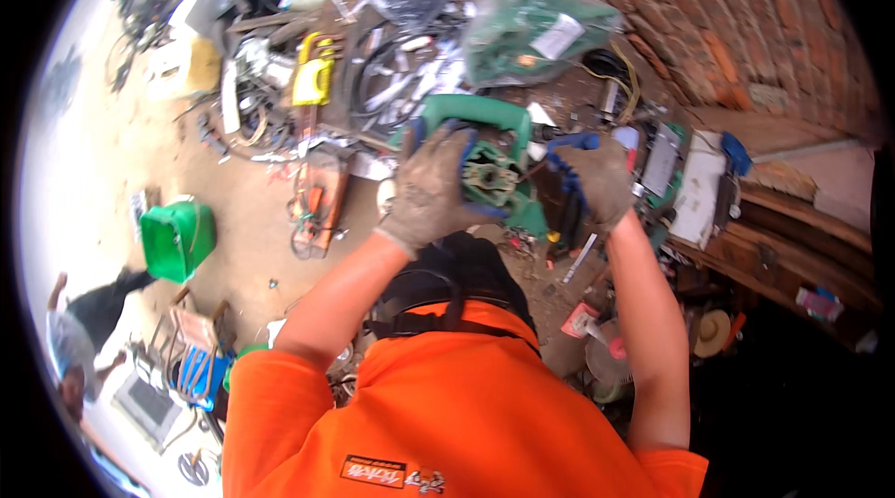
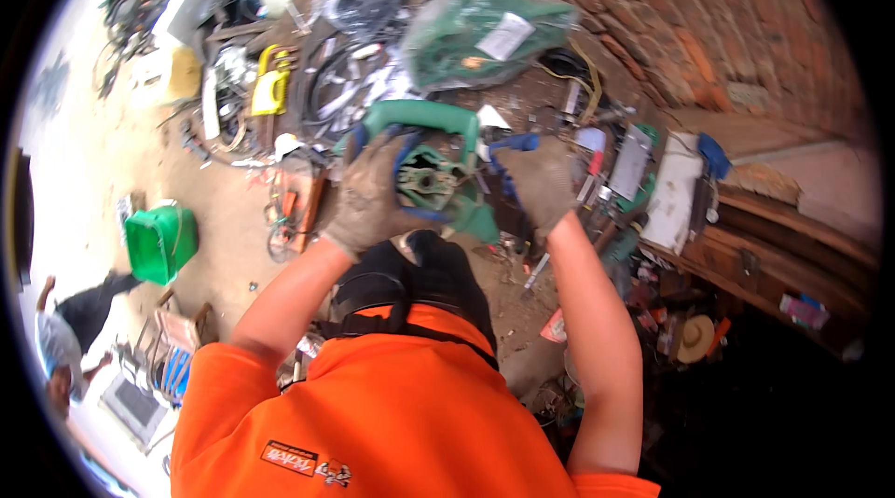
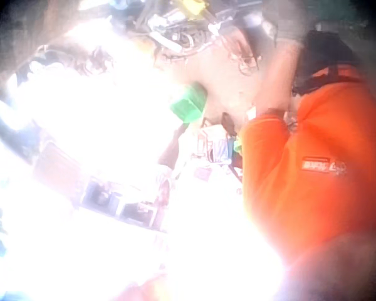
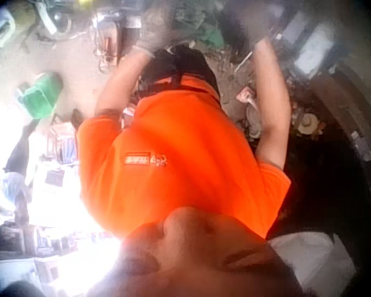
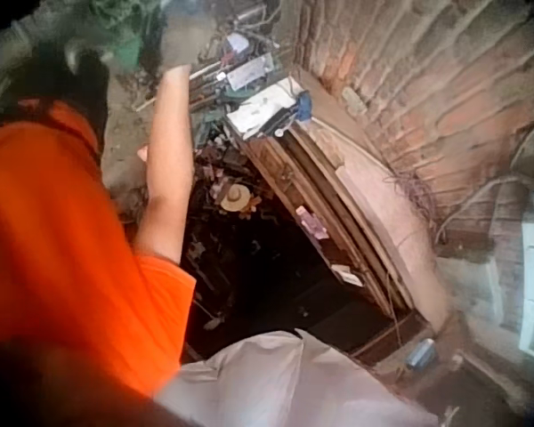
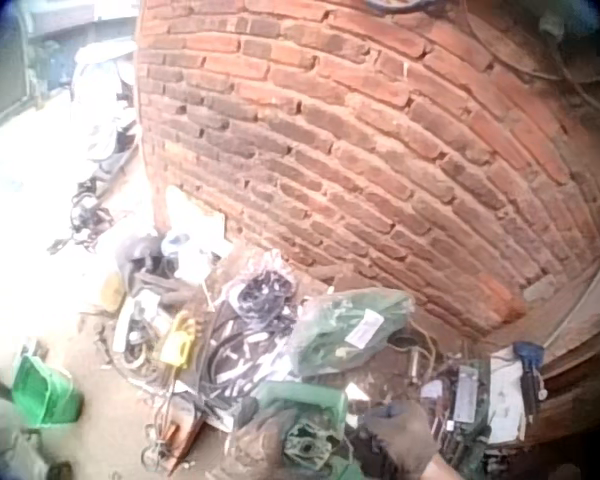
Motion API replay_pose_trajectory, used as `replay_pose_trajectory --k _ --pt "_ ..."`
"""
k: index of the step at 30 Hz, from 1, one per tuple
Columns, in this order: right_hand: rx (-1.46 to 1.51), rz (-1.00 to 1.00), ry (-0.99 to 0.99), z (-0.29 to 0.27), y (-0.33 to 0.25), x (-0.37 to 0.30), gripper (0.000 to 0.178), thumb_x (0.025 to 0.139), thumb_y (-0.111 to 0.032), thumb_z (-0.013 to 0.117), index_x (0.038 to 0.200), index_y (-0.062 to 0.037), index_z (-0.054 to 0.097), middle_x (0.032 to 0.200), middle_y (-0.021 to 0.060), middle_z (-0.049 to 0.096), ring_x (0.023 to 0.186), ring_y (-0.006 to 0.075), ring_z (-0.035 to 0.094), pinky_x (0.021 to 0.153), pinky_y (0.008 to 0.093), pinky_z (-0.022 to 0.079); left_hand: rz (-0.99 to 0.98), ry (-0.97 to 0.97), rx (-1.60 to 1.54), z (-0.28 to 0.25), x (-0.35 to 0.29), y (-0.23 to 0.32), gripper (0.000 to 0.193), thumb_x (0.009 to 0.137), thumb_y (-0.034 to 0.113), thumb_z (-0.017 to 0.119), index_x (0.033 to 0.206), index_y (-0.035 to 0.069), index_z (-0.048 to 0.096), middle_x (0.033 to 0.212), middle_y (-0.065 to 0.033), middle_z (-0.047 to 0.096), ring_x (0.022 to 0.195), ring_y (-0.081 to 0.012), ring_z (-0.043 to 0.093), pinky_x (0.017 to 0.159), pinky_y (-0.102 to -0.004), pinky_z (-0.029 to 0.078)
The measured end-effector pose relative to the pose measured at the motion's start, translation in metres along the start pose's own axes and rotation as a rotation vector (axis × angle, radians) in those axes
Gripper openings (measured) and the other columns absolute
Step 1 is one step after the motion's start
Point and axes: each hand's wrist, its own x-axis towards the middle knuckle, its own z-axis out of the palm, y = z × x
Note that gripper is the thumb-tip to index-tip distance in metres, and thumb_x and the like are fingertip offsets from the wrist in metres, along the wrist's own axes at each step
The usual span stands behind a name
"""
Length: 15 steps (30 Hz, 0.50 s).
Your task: The person disassembles a green power tool, removing the battery and casing to access internal components. They use a hammer to tap and adjust parts within the tool's body, then reassemble the casing and reinsert the battery.
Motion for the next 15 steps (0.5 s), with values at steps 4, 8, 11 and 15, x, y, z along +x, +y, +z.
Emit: replay_pose_trajectory --k 4,8,11,15 --pt "-0.026 0.169 0.107 0.017 -0.04 0.037 0.016 0.079 -0.019 0.072 0.083 -0.0041 0.076 0.073 0.014 0.069 0.069 0.0318 0.07 0.065 0.0404 0.053 -0.002 0.025 -0.016 0.008 -0.005 -0.006 0.107 0.054 0.058 0.095 0.137 0.003 0.056 0.131 -0.018 0.066 0.126 -0.0351 0.062 0.122 -0.0575 0.027" --pt "-0.276 0.199 0.096 0.046 -0.106 0.051 0.027 0.089 -0.026 0.065 0.085 -0.0002 0.071 0.084 0.0219 0.073 0.081 0.0369 0.073 0.075 0.0458 0.057 -0.02 -0.001 -0.012 0.008 -0.007 -0.007 0.104 0.054 0.057 0.095 0.135 0.004 0.057 0.13 -0.015 0.067 0.125 -0.0331 0.063 0.121 -0.0583 0.027" --pt "-0.42 0.099 0.012 0.074 -0.138 0.035 0.03 0.092 -0.035 0.065 0.089 -0.0059 0.072 0.09 0.0211 0.072 0.085 0.0403 0.071 0.081 0.0503 0.056 -0.01 -0.044 0.018 0.009 -0.006 -0.009 0.086 0.064 0.051 0.089 0.132 0.006 0.061 0.13 -0.0112 0.067 0.127 -0.03 0.061 0.121 -0.0604 0.028" --pt "-0.504 -0.193 0.112 0.083 -0.132 -0.005 0.028 0.092 -0.036 0.068 0.091 -0.0088 0.074 0.091 0.0177 0.072 0.079 0.0381 0.071 0.075 0.0503 0.056 0.0 0.027 0.035 0.024 -0.01 -0.014 0.071 0.071 0.036 0.081 0.131 0.005 0.061 0.127 -0.0103 0.067 0.124 -0.0279 0.062 0.122 -0.0599 0.028"
